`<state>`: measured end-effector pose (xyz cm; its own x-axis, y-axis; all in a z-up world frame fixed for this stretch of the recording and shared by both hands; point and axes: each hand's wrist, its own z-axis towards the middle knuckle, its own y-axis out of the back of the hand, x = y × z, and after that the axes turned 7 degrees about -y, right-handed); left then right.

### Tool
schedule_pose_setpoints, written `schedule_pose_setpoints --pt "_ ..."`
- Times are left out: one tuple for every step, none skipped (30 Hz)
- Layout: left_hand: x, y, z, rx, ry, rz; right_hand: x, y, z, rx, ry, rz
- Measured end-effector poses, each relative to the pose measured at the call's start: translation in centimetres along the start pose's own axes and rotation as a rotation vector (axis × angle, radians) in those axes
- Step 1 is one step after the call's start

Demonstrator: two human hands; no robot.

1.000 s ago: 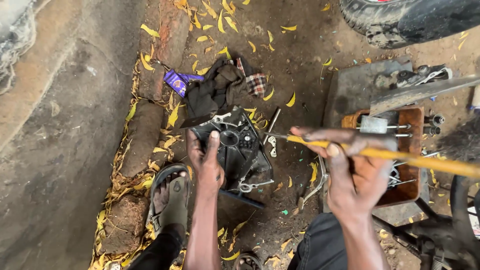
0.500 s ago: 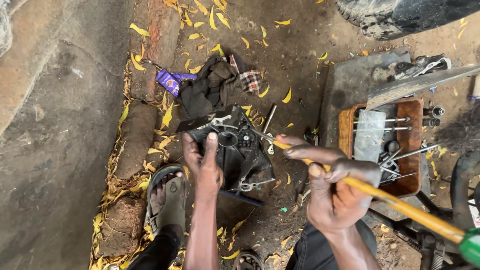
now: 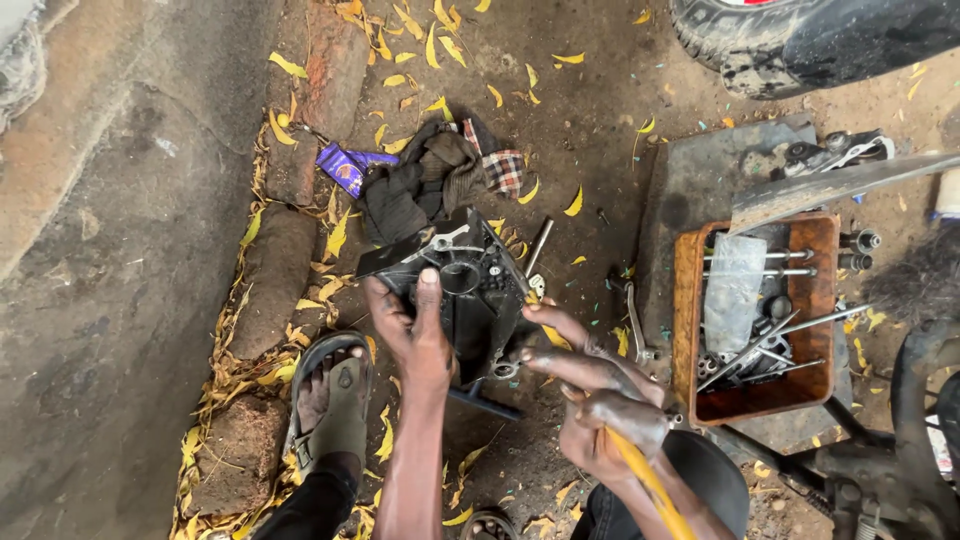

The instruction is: The person is disassembling a motorcycle engine or transmission component on the ground using tools like a screwdriver and a T-handle wrench.

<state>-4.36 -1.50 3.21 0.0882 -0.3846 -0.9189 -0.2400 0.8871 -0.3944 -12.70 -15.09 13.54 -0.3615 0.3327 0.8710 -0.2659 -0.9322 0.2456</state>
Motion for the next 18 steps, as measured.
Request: schedule_pose_setpoints --pt "0.0 0.0 0.1 -0.003 0.008 -0.010 -0.6 0.0 -0.8 -0.037 -0.056 0.037" --pt "-0.6 -0.2 0.3 -0.006 0.005 -0.011 -0.4 0.2 0.2 -0.033 -0.054 0.039" --pt "-1.2 -0.5 0.6 0.016 0.010 0.021 -0.3 0.4 1.3 -0.021 -0.032 0.031" --pt "-1.8 -0.7 0.9 0.035 0.015 0.056 -0.2 0.5 2.3 -0.007 -0.011 0.025" --pt "-1.3 -0.3 0.9 0.030 0.012 0.058 0.5 0.5 3.7 -0.003 -0.010 0.030" --pt "-0.9 0.2 0.9 0.039 0.036 0.065 1.2 0.6 4.9 0.021 -0.114 -0.054" --pt "-0.4 0.6 0.9 0.048 0.060 0.072 1.8 0.7 6.1 0.046 -0.218 -0.137" --pt "-0.2 1.0 0.8 0.053 0.064 0.077 1.6 1.0 7.4 0.041 -0.223 -0.135" --pt "0.0 1.3 0.8 0.055 0.055 0.087 1.4 1.3 8.6 0.039 -0.367 0.032" --pt "0.3 1.6 0.7 0.058 0.047 0.096 1.2 1.8 9.8 0.035 -0.509 0.199" --pt "0.5 2.0 0.6 0.063 0.051 0.100 0.7 2.2 10.8 0.029 -0.514 0.201" --pt "0.8 2.4 0.7 0.073 0.023 0.110 0.3 2.6 12.0 0.042 -0.608 0.155" --pt "1.0 2.8 0.8 0.082 -0.005 0.119 -0.2 2.9 13.1 0.056 -0.701 0.109" --pt "1.5 3.3 0.7 0.083 -0.005 0.121 -0.7 2.9 13.2 0.056 -0.703 0.111" --pt "1.9 3.7 0.8 0.069 0.019 0.153 -1.2 3.0 13.4 0.040 -0.727 0.203" --pt "2.3 4.1 0.9 0.054 0.041 0.182 -1.7 3.0 13.6 0.024 -0.749 0.294" --pt "1.8 4.0 1.1 0.054 0.040 0.182 -1.5 2.7 12.6 0.025 -0.748 0.295" --pt "1.3 3.8 1.1 0.045 0.063 0.186 -1.3 2.5 11.6 0.076 -0.654 0.255"
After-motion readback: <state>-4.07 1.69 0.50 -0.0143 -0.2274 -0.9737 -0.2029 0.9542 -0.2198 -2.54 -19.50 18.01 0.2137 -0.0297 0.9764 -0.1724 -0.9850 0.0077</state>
